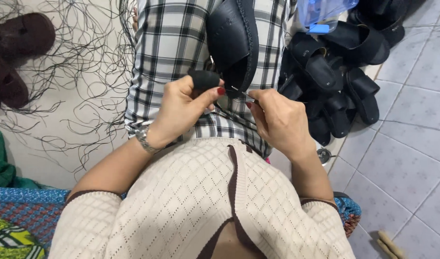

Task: Hand-sewing the straps of black sandals using a needle and thread while sitting on the floor.

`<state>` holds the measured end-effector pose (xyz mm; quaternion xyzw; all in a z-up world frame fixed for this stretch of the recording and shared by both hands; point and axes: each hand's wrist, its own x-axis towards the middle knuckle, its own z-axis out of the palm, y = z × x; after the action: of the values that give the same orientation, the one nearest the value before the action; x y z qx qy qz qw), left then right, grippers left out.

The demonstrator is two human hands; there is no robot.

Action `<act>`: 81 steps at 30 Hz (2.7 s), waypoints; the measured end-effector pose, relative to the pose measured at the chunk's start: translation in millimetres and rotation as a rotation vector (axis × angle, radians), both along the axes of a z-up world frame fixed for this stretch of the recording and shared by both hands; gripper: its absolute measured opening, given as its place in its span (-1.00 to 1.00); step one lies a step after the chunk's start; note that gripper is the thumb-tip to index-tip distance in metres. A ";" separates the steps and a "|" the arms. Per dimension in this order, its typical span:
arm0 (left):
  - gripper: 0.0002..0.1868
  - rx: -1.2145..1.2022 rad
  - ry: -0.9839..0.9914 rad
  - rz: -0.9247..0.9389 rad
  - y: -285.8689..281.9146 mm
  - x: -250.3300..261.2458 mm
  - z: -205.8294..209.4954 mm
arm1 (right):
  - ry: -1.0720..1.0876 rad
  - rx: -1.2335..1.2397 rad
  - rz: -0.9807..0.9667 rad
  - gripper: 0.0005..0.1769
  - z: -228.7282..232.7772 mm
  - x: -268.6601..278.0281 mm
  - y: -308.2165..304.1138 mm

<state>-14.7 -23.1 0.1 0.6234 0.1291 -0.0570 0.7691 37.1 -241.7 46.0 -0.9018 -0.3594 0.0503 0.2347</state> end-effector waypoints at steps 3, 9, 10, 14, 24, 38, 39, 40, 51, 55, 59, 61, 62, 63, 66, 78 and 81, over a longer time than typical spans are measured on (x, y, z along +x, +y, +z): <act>-0.85 0.200 -0.094 -0.009 9.5 3.9 3.7 | 0.010 0.005 0.015 -0.75 -1.0 5.0 -2.0; -0.81 1.494 -0.358 -0.017 75.2 -0.1 15.0 | -0.035 -0.029 0.029 -0.76 2.6 5.3 1.0; -0.83 1.299 -0.452 -0.023 59.6 2.6 18.3 | -0.038 -0.050 0.036 -0.77 3.2 4.1 0.9; -0.64 1.135 -0.803 -0.248 14.6 5.1 -12.9 | -0.059 -0.050 0.048 -0.77 8.4 8.2 4.5; -0.63 -0.498 -0.029 -0.479 26.1 -2.2 5.6 | 0.001 -0.042 0.042 -0.76 7.6 7.4 4.6; -0.79 0.080 -0.050 -0.322 12.0 10.9 -0.7 | -0.045 -0.225 0.098 -0.70 16.4 10.4 1.5; -0.79 0.080 -0.050 -0.322 8.9 11.2 -1.6 | -0.045 -0.225 0.098 -0.70 26.8 6.9 -3.8; -0.75 0.053 -0.094 -0.318 6.4 11.6 -2.3 | -0.038 -0.300 0.068 -0.69 37.4 3.5 -8.3; -0.69 0.217 -0.323 -0.202 -2.7 19.9 -14.8 | 0.558 0.515 -0.113 -0.85 -37.5 0.6 -34.7; -0.67 0.232 -0.334 -0.170 -4.5 16.0 -23.8 | 0.708 0.834 -0.077 -0.92 -65.5 -0.5 -31.0; -0.62 0.289 -0.402 -0.121 -14.1 14.1 -44.6 | 0.651 0.919 -0.030 -0.86 -73.2 2.6 -33.2; -0.60 0.289 -0.404 -0.120 -16.2 12.6 -47.3 | 0.576 0.857 -0.048 -0.86 -69.6 1.8 -32.1; -0.59 0.293 -0.407 -0.114 -16.6 12.3 -48.5 | 0.502 0.796 -0.061 -0.83 -68.1 2.3 -30.8; -0.59 0.294 -0.408 -0.118 -16.0 13.5 -46.4 | 0.501 0.799 -0.064 -0.83 -68.4 1.5 -27.9; -0.58 0.283 -0.411 -0.119 -15.5 14.1 -42.0 | 0.578 0.860 -0.043 -0.90 -68.4 -1.6 -23.2; -0.85 0.361 -0.472 -0.278 -0.4 14.1 -39.3 | 0.939 0.657 -0.078 -0.96 -58.5 22.1 -50.1; -0.89 0.500 -0.400 -0.366 23.2 28.6 24.6 | 0.871 0.538 0.134 -0.81 -30.7 27.4 -24.8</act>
<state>13.8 0.2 24.7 0.8037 -0.1276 -0.0371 0.5800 64.5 -266.4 15.4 -0.6799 -0.2857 0.3415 0.5826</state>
